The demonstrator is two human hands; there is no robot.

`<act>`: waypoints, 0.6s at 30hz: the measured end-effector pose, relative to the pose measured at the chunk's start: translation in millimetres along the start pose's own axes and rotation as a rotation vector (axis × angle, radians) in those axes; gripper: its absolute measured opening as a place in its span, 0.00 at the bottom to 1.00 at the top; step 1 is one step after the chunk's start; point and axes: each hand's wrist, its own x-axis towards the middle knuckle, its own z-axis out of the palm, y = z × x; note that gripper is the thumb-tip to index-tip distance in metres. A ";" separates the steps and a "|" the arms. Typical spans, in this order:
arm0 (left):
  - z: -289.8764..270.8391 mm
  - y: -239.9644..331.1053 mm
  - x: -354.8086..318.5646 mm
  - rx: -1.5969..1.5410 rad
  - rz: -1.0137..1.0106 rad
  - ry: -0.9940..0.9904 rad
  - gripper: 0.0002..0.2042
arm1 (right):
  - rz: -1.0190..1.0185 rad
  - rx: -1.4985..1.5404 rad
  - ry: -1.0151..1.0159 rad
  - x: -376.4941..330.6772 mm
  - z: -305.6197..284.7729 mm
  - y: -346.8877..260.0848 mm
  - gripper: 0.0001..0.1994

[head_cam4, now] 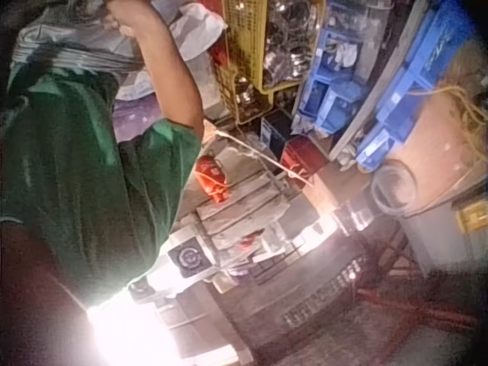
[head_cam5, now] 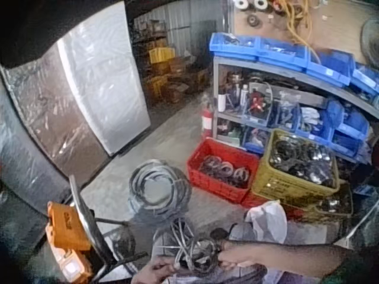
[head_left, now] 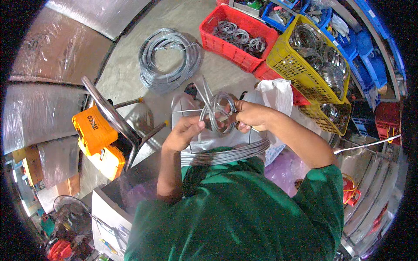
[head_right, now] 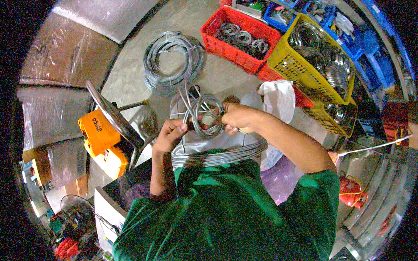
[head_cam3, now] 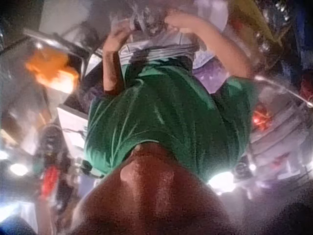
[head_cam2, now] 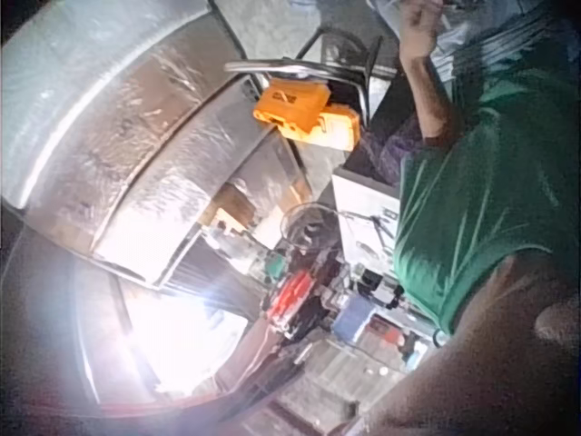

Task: The person sits on the floor and coils a length of silver wire into a neat bundle by hand. They repeatedly wrap the wire around their fingers and hands to form loops, then secure the bundle with a small twist tie.

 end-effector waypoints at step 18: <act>32.6 -35.7 33.8 -0.175 0.190 0.410 0.07 | -0.145 -0.259 0.270 0.5 5.6 -4.5 0.11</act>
